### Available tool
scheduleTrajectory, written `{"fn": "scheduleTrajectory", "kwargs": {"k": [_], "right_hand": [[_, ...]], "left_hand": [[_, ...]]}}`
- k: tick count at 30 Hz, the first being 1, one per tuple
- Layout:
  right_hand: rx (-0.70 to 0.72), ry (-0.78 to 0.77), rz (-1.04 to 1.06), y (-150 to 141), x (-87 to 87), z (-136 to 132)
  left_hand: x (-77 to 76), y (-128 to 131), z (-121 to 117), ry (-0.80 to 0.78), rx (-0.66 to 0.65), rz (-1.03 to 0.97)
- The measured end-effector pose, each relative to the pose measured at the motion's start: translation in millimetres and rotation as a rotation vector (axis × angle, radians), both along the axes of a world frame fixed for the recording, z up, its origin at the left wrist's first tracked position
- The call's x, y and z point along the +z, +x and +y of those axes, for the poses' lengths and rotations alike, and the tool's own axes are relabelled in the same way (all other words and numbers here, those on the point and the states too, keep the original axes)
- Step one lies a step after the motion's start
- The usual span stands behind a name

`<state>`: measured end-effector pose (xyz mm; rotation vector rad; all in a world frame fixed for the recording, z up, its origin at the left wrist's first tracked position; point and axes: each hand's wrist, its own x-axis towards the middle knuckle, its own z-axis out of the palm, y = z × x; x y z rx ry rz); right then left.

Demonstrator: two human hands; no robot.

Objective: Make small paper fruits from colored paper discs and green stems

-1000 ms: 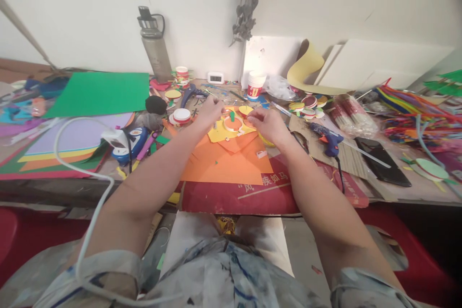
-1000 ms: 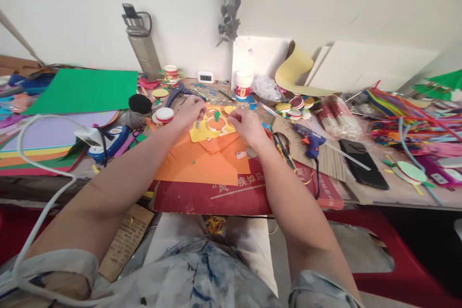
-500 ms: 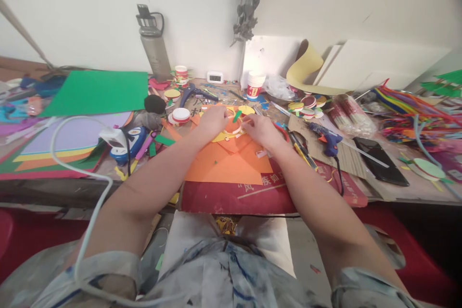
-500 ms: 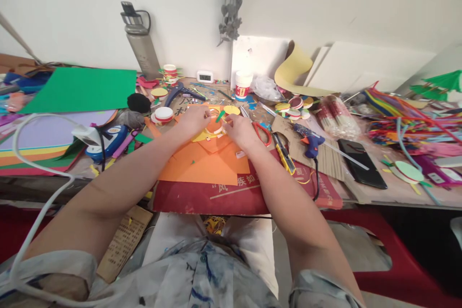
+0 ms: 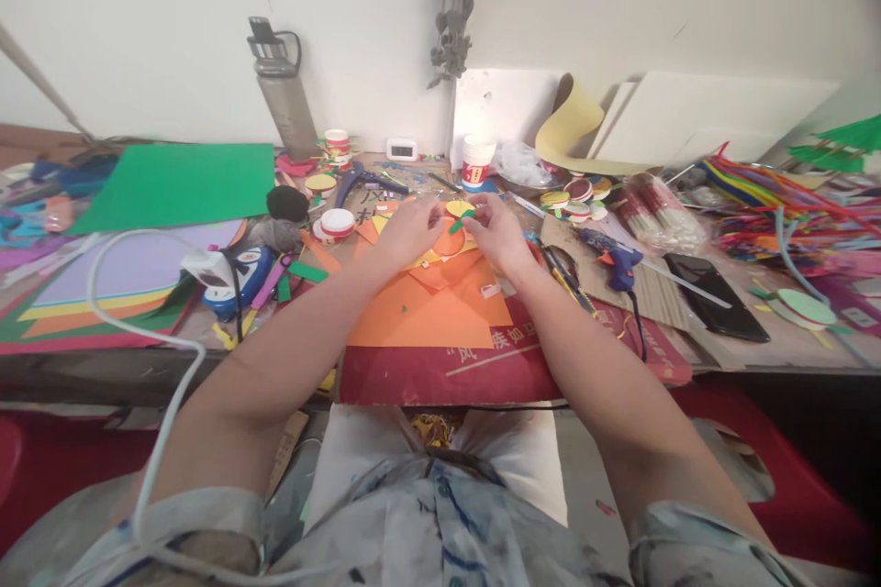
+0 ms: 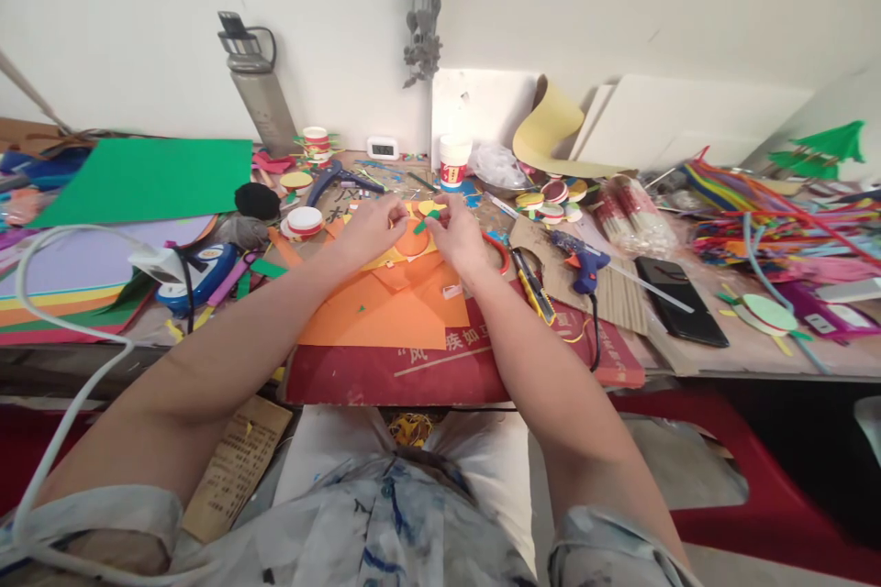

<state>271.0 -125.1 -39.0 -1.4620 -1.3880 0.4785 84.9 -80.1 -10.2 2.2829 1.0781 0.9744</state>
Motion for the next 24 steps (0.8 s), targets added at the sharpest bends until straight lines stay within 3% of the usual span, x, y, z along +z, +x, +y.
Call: {"fn": "scheduleTrajectory", "kwargs": {"k": [5,8,12,17,24], "right_hand": [[0.011,0.048,0.028,0,5.9,-3],[0.065,0.023,0.143,0,10.2,-5],[0.14,0.009,0.232,2,14.1,-6],[0.198,-0.024,0.264,5,13.9,-5],[0.182,-0.006,0.165,5,13.7,-5]], "left_hand": [[6.7,1,-5,-0.185,-0.029,-0.181],[6.8,0,-3,-0.411,-0.032,-0.323],[3.3,-3,5,-0.695,-0.138,-0.39],[1.6,-5,9,-0.754,-0.206,-0.36],[-3.0,-2,12,-0.698,-0.091,-0.386]]}}
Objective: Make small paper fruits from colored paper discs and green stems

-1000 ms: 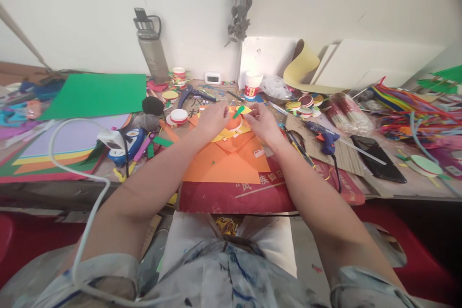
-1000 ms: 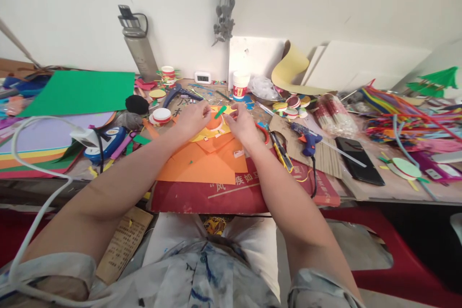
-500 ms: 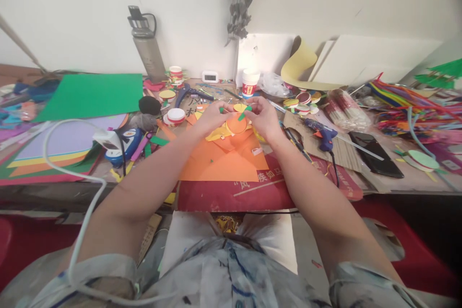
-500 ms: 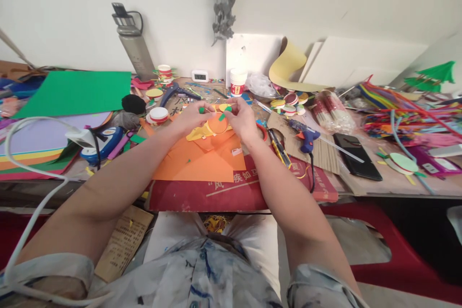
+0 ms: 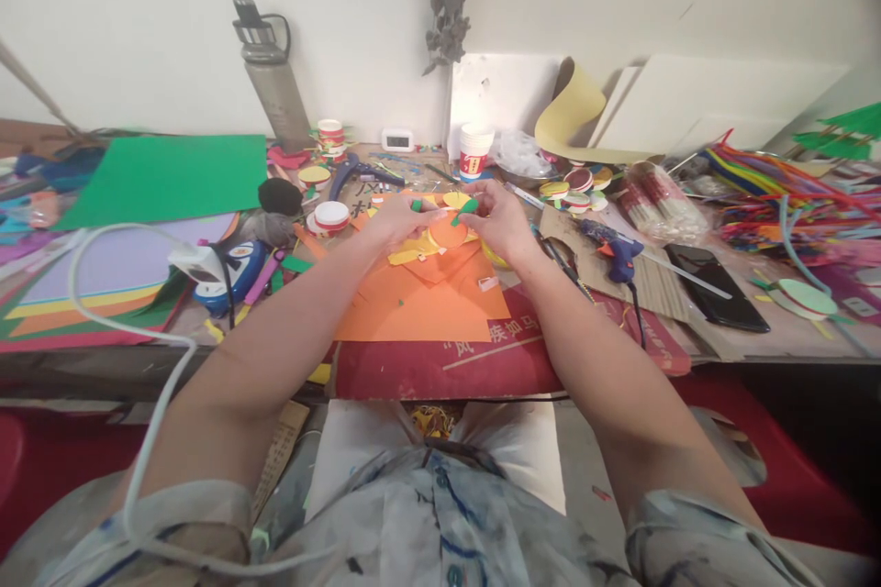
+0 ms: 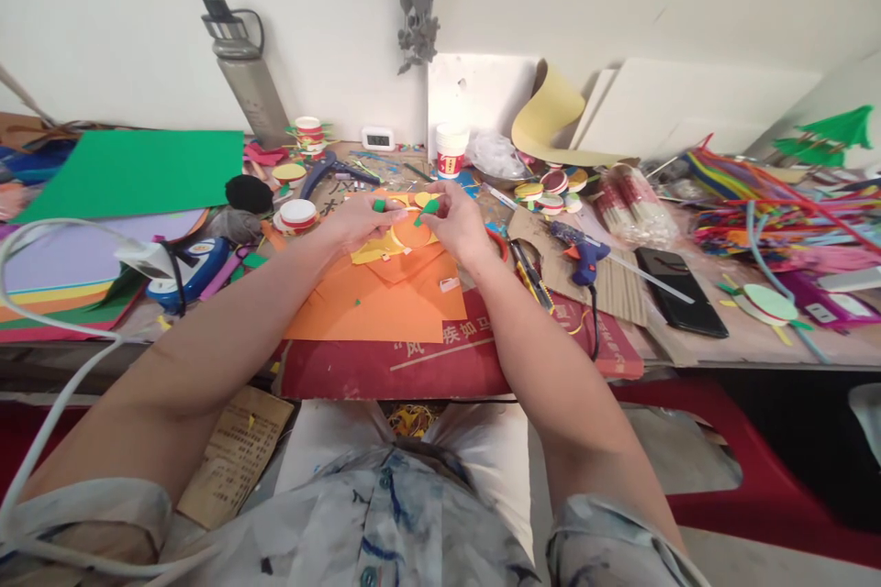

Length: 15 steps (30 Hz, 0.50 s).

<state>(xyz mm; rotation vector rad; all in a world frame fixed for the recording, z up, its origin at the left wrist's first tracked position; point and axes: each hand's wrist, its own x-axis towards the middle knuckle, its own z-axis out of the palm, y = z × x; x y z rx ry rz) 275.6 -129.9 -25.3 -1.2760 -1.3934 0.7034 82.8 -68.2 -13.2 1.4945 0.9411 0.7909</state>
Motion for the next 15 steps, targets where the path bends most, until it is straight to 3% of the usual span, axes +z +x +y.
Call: {"fn": "scheduleTrajectory", "kwargs": {"k": [9,15], "right_hand": [[0.038,-0.011,-0.086,-3,8.5,-8],[-0.068,0.022,-0.107,-4,13.7,-12]], "left_hand": [[-3.4,-1,6,-0.069,0.061,-0.039],[0.9,-2,4,-0.017,0.045,-0.015]]}}
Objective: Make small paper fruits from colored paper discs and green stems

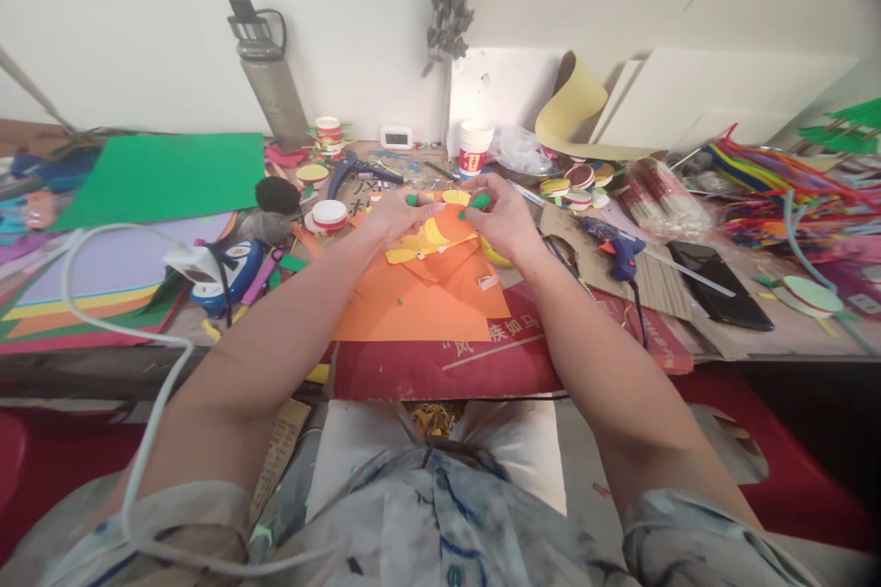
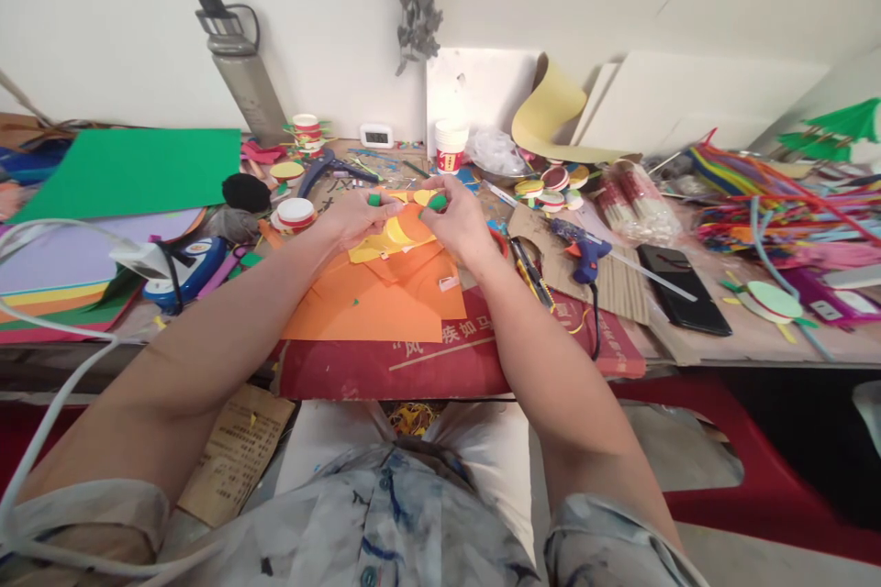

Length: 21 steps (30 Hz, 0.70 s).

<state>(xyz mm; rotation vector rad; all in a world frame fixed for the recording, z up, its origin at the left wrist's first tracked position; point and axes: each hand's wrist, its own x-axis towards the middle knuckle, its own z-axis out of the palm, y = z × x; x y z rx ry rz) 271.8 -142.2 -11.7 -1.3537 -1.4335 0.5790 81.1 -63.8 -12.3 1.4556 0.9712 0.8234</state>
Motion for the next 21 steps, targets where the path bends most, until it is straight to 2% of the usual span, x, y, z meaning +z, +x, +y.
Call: {"fn": "scheduleTrajectory", "kwargs": {"k": [4,10,17,21], "right_hand": [[-0.063,-0.001,-0.061,0,3.1,-2],[-0.015,-0.124,-0.14,-4,6.2,-5],[0.197,-0.228,-0.125,2,5.9,-7],[0.231,-0.143,-0.213,4,2.7,-7]], "left_hand": [[1.8,-1,-3,0.023,0.0,0.054],[-0.5,1,-4,0.019,-0.004,0.052],[5.7,1,-7,0.001,0.058,0.054],[11.4,-1,-11,-0.006,0.065,0.09]]}}
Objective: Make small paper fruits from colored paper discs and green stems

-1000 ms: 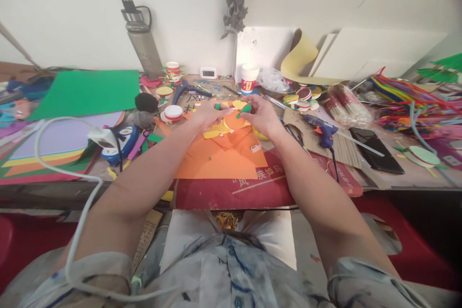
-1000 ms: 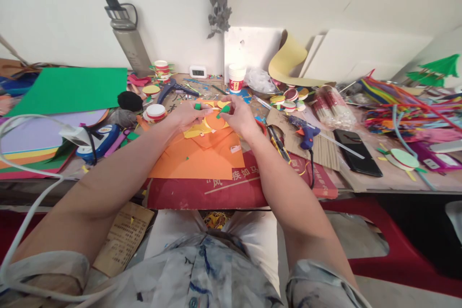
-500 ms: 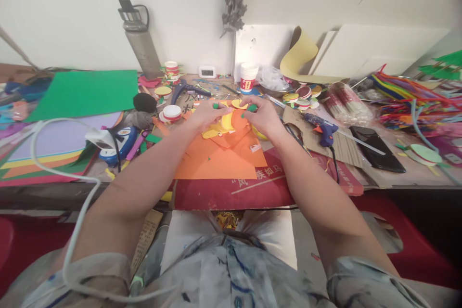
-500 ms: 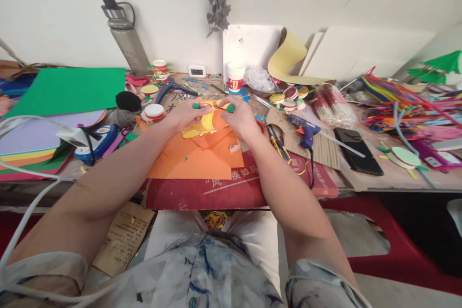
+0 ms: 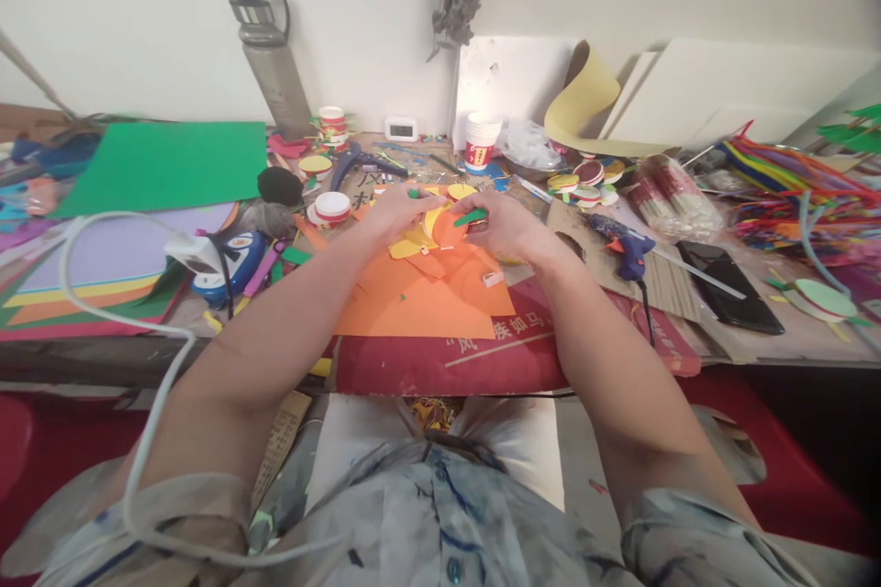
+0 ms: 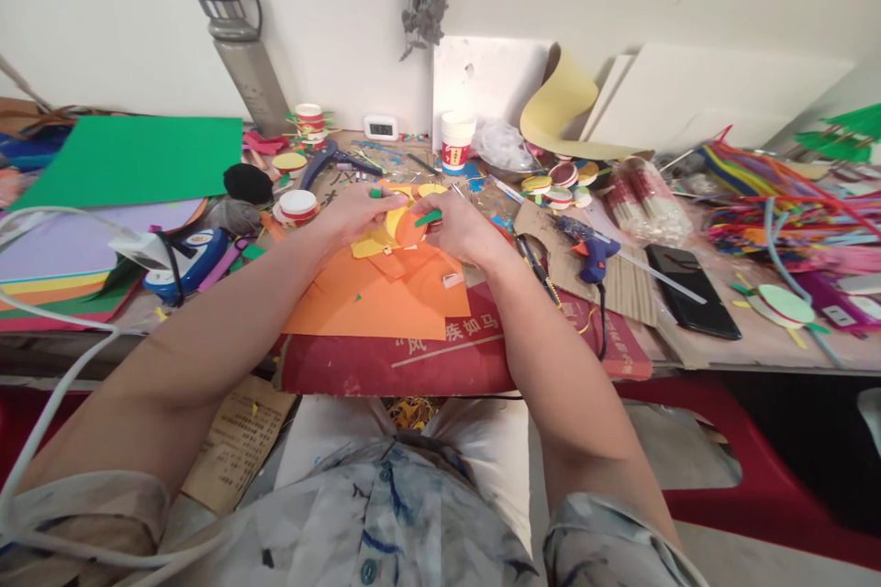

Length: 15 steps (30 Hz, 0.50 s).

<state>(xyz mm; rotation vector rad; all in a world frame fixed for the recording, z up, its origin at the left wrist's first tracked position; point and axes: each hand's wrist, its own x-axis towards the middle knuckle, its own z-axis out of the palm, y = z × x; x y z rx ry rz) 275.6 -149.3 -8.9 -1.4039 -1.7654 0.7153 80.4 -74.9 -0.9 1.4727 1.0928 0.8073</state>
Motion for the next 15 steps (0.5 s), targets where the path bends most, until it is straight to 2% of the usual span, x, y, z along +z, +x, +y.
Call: {"fn": "scheduleTrajectory", "kwargs": {"k": [4,8,12,15], "right_hand": [[-0.032,0.113,-0.099,2,-2.5,2],[-0.088,0.147,-0.06,4,-2.8,6],[-0.124,0.129,0.065,6,-3.4,10],[-0.107,0.089,0.076,9,-3.6,11]], "left_hand": [[2.1,0,-2,0.009,-0.003,0.03],[3.5,2,-4,0.051,0.004,0.042],[1.3,3,-5,0.06,0.052,0.029],[-2.3,3,-4,0.094,0.017,0.034]]}}
